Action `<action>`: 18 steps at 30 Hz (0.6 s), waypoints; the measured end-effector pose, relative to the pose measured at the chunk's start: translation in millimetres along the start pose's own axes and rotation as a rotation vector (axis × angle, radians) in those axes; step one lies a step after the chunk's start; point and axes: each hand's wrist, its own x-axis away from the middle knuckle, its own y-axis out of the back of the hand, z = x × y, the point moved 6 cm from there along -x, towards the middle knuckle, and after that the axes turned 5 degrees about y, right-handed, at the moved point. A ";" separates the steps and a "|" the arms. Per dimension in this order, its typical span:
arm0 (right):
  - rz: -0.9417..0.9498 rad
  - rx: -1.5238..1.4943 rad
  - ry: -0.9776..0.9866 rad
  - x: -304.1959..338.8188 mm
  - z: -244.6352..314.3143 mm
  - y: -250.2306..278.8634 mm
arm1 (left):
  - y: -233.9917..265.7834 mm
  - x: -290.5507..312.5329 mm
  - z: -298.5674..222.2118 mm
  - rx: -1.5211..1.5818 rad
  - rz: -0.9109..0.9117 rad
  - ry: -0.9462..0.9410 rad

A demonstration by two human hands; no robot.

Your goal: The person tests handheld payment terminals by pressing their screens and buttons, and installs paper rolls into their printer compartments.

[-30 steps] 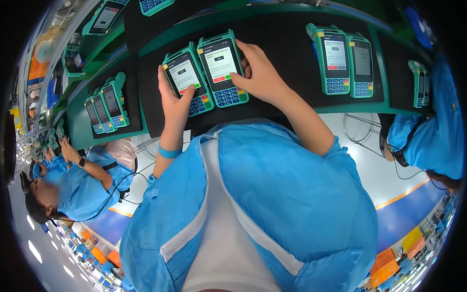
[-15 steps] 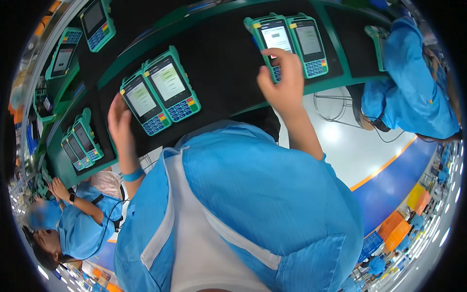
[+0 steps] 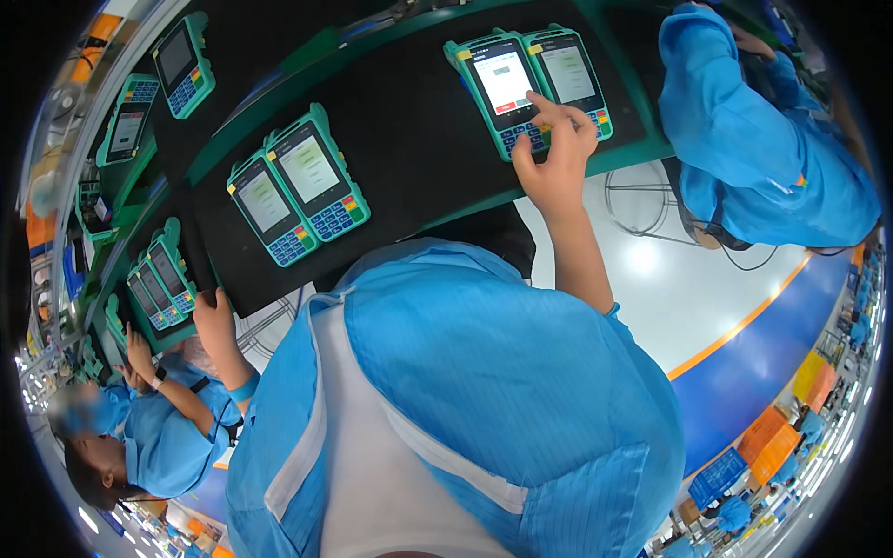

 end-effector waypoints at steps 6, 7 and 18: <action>-0.118 0.015 0.198 19.1 15.9 -15.6 | -15.6 -20.3 48.8 -0.003 -0.050 -0.081; -0.145 0.066 0.224 21.8 21.5 -6.8 | -2.7 -8.5 34.3 0.066 -0.043 -0.071; -0.316 -0.161 0.223 32.1 38.3 8.0 | 28.3 9.9 29.8 -0.327 -0.320 -0.454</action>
